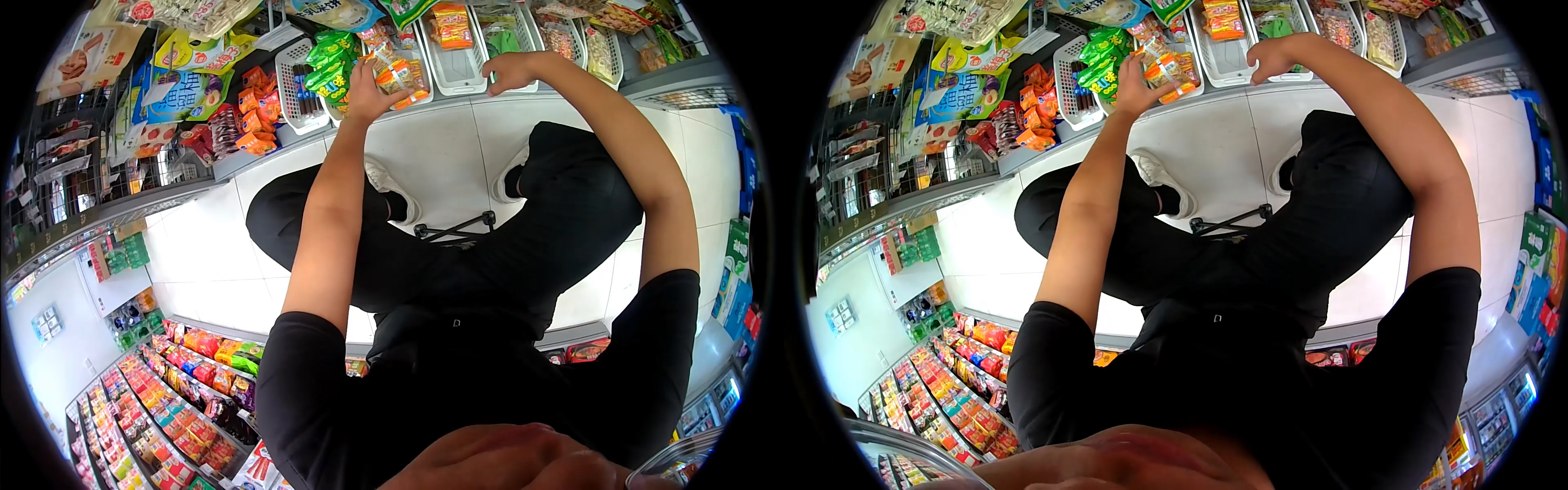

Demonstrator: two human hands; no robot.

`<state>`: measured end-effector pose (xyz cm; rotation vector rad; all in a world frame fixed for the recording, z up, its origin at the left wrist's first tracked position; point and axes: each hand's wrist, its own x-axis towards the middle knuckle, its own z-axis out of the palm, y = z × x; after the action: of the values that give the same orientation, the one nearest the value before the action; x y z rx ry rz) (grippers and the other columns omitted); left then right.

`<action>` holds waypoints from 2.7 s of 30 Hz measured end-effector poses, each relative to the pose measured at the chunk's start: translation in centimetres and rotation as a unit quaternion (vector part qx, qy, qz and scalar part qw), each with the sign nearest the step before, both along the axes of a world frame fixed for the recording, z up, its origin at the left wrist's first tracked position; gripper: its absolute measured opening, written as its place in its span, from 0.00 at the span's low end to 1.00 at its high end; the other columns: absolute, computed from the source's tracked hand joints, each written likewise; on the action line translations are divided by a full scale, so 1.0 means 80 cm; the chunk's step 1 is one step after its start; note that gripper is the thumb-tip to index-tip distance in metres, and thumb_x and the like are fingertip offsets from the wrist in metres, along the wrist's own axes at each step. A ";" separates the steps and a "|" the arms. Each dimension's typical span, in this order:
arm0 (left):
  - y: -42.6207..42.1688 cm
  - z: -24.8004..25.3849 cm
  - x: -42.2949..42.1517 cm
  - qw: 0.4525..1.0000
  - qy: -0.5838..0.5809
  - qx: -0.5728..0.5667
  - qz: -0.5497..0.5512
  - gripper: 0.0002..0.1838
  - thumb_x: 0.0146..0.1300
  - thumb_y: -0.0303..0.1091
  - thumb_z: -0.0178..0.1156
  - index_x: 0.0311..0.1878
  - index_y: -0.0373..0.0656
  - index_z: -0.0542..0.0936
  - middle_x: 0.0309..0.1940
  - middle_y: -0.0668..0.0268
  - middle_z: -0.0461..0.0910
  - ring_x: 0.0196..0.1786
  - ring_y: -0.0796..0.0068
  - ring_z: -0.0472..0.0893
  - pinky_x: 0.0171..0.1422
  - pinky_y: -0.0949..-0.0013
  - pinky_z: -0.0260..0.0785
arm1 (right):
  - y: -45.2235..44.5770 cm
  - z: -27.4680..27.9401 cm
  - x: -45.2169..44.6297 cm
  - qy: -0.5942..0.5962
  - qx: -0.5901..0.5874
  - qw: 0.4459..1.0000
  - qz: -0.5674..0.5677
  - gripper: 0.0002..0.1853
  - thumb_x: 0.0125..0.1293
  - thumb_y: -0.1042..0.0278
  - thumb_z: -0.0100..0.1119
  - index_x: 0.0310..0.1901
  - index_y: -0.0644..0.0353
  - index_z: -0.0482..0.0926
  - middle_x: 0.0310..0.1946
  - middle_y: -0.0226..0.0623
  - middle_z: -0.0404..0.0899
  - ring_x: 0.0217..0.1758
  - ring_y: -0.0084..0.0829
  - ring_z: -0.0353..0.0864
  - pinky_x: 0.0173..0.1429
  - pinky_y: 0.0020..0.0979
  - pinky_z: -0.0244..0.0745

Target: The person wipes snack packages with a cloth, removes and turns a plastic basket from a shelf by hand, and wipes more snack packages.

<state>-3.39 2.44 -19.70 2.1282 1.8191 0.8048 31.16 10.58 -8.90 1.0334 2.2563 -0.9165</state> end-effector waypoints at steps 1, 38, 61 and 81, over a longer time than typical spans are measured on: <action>0.001 -0.002 -0.002 1.000 0.011 -0.005 -0.009 0.55 0.47 0.64 0.80 0.70 0.35 0.70 0.72 0.41 0.65 0.75 0.41 0.66 0.77 0.48 0.64 | 0.001 -0.004 0.000 0.002 0.002 1.000 0.004 0.38 0.66 0.45 0.67 0.70 0.63 0.72 0.55 0.52 0.83 0.60 0.48 0.82 0.63 0.41 0.76; -0.095 0.266 0.056 0.837 0.245 -0.381 -0.309 0.27 0.68 0.52 0.66 0.60 0.40 0.79 0.54 0.56 0.82 0.61 0.55 0.80 0.65 0.51 0.71 | 0.149 -0.196 -0.107 0.070 0.260 0.826 -0.495 0.52 0.42 0.32 0.79 0.54 0.79 0.81 0.57 0.60 0.84 0.61 0.48 0.85 0.62 0.39 0.79; -0.074 0.243 0.042 0.809 0.253 -0.420 -0.325 0.35 0.69 0.58 0.61 0.68 0.40 0.76 0.59 0.54 0.83 0.63 0.52 0.82 0.64 0.50 0.75 | 0.082 0.061 -0.043 0.210 -0.200 0.875 -0.388 0.10 0.79 0.60 0.57 0.50 0.58 0.78 0.42 0.28 0.81 0.41 0.22 0.84 0.51 0.28 0.84; -0.050 0.239 0.052 0.662 -0.386 -0.585 -0.264 0.64 0.68 0.83 0.16 0.61 0.28 0.81 0.64 0.49 0.81 0.69 0.59 0.78 0.76 0.57 0.65 | -0.110 0.234 -0.017 0.467 -0.114 0.814 -0.327 0.08 0.80 0.63 0.57 0.42 0.55 0.74 0.37 0.19 0.74 0.39 0.10 0.69 0.43 0.19 0.65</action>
<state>0.74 -1.57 -0.58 1.0073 0.7163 0.1476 29.83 1.76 9.85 1.4873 2.3585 -2.3590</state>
